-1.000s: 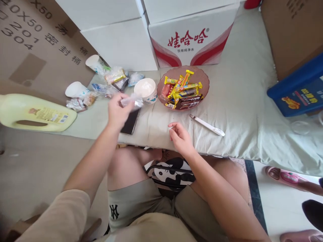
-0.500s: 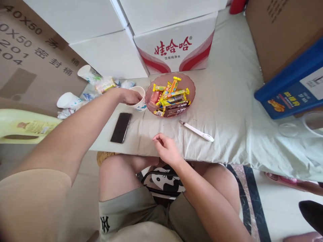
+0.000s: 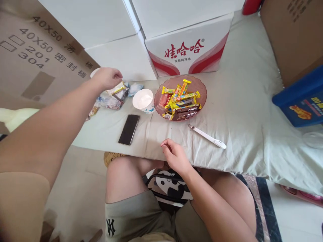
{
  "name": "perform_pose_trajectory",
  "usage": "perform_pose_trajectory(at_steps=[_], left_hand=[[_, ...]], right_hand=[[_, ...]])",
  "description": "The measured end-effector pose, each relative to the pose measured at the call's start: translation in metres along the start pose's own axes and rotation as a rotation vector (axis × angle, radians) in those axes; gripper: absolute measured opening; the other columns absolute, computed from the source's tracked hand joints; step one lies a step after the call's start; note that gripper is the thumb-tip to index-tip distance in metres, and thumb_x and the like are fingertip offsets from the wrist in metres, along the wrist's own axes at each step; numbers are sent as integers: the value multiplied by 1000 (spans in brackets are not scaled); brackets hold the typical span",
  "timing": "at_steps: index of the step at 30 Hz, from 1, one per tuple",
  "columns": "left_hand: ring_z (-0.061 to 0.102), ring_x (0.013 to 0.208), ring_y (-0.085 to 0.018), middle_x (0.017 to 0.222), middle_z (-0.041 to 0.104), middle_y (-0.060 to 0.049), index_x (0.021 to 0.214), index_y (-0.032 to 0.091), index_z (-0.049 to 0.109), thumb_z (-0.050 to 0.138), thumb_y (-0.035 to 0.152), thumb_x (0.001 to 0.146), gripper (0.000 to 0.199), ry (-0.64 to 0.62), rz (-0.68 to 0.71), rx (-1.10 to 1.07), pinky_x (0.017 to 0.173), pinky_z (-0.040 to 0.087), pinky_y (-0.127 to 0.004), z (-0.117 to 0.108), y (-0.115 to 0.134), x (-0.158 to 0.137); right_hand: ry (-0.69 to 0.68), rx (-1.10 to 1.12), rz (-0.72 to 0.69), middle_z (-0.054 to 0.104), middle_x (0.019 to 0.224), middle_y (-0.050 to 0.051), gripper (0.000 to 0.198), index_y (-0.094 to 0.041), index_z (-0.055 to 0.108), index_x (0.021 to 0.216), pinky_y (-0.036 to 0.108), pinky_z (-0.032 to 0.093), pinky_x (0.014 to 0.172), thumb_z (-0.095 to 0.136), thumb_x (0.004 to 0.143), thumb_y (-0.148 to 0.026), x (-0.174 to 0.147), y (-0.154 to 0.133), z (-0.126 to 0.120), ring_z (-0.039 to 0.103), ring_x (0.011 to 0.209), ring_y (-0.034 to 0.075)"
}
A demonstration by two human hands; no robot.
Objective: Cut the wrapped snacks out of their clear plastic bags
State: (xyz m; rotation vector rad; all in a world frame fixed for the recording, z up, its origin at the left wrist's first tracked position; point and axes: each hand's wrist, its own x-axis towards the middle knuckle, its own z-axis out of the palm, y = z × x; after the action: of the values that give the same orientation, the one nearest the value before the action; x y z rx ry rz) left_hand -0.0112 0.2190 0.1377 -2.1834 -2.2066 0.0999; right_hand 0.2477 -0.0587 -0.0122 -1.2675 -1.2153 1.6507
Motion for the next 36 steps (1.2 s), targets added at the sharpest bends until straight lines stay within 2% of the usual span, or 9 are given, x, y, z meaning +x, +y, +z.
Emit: perform_pose_trajectory(at_steps=[4,6,9,15,21,24,27,32,36], left_hand=[[48,124,-29,105,69,-6,100,18,71,84,45,76,38,-74,151,-40,118,28,-47,44,-6,10],[46,127,-29,102,68,-6,95,17,68,83,49,80,38,-78,173,-55,122,21,-50,67,1,16],[51,129,-34,112,68,-11,103,11,66,71,42,93,32,-145,102,-5,119,27,-56,87,12,23],[55,135,-36,131,68,-17,121,-3,60,52,32,108,38,-85,115,116,119,35,-61,76,14,11],[58,135,-38,127,70,-12,128,-2,58,47,48,107,55,124,85,24,112,43,-65,48,-32,-14],[60,133,-34,130,69,-11,132,-2,55,43,52,105,62,255,204,-93,112,44,-60,40,-54,-52],[67,126,-27,134,71,-10,132,8,61,56,33,99,43,344,360,-255,111,50,-48,51,-48,-119],[69,126,-23,133,75,-8,125,18,69,55,3,83,47,338,558,-476,112,56,-41,109,10,-221],[69,127,-22,131,75,-10,120,18,71,50,-3,85,46,312,621,-615,113,56,-44,153,56,-240]], right_hand=[[-9,-27,34,50,64,-3,27,-23,63,92,29,34,53,52,88,-46,0,0,0,42,56,14],[-9,-48,44,48,64,-3,27,-22,63,92,28,33,53,51,89,-46,1,-2,0,42,56,14],[-19,-56,57,47,63,-4,27,-22,62,93,28,34,55,49,90,-45,3,-6,-1,42,57,13],[-29,-106,63,48,65,-3,28,-21,61,94,28,33,55,47,90,-44,6,-12,1,41,56,13],[10,-187,-28,50,65,-3,30,-21,63,94,28,35,57,47,88,-45,1,-4,8,43,58,14],[68,-224,-57,49,63,-3,33,-20,64,93,29,35,57,47,87,-48,-9,1,3,44,57,14],[149,-258,-84,50,61,-2,33,-20,65,91,30,35,56,49,84,-49,-19,4,-10,45,57,15],[310,-331,-89,52,59,-2,31,-20,65,89,30,34,54,52,81,-47,-25,12,-33,46,55,15],[391,-366,-119,54,60,-2,29,-21,65,89,30,36,54,50,82,-44,-23,14,-38,48,55,16]])
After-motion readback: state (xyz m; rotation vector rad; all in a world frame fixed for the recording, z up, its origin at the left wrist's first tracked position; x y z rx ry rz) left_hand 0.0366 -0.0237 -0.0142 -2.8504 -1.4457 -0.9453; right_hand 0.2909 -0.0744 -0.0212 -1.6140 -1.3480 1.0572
